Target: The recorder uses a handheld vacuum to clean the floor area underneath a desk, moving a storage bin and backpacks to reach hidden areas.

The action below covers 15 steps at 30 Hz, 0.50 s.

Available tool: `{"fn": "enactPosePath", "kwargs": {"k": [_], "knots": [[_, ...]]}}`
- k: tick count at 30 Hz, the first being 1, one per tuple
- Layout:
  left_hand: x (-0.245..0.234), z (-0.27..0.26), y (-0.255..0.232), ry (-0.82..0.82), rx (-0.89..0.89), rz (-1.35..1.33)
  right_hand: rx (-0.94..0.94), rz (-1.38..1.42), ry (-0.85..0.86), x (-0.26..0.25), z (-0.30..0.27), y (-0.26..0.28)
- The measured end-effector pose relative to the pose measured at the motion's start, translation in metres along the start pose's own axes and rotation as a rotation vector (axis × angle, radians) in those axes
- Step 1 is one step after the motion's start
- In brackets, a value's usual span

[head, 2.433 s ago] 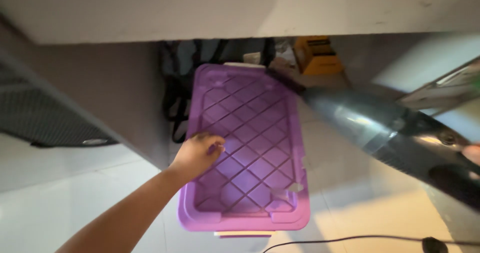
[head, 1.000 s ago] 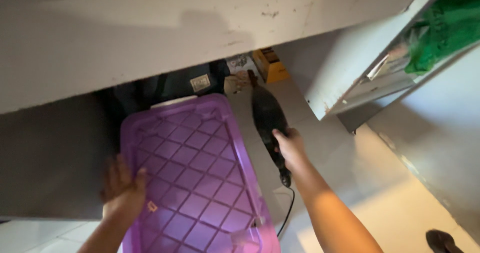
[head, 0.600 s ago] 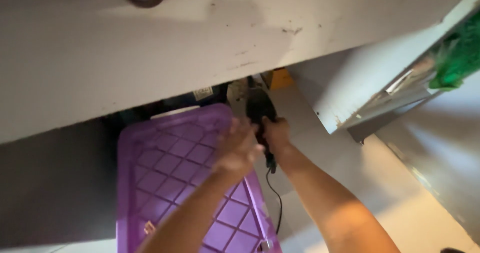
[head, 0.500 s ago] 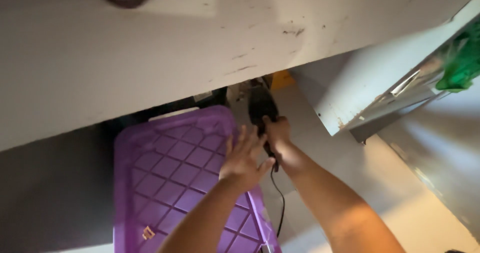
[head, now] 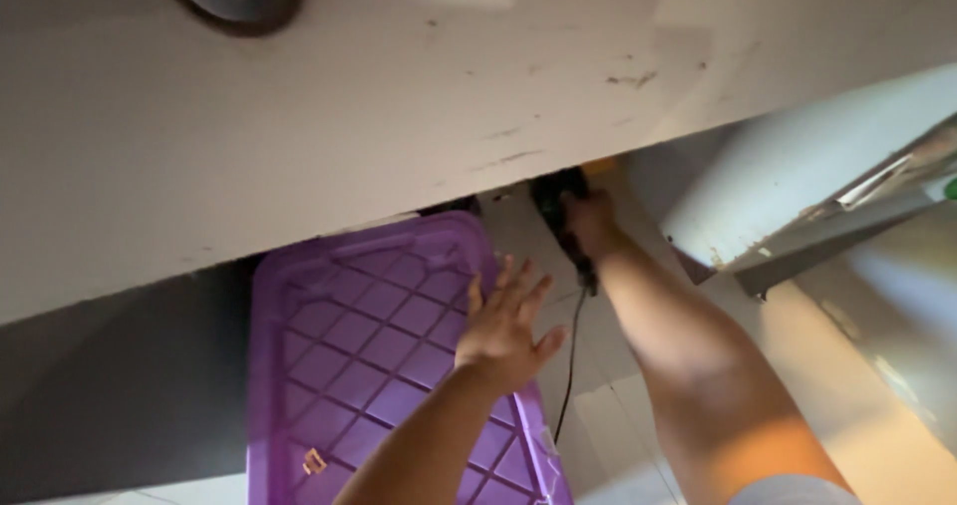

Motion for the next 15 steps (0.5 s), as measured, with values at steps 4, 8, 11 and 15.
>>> {"fn": "enactPosePath", "kwargs": {"k": [4,8,11,15], "knots": [[0.004,-0.002,0.003,-0.056,0.010,-0.035,-0.036,-0.134,0.014,-0.003,0.004,0.014],[0.007,-0.001,0.008,-0.081,0.016,-0.049,-0.004,-0.106,0.096,0.003,-0.015,0.025],[0.011,0.003,0.010,-0.118,0.026,-0.037,0.008,-0.106,0.173,0.011,-0.036,0.031],[0.017,0.006,0.010,-0.141,0.043,0.007,0.092,-0.123,0.134,0.016,-0.066,0.049]]}}
Point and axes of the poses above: each hand's wrist, its own z-axis towards the middle knuckle, its own x-axis out of the palm, y = z × x, the point moved 5 cm from there along z, towards the middle knuckle, and after that the axes turned 3 degrees about z, right-handed, at the moved point
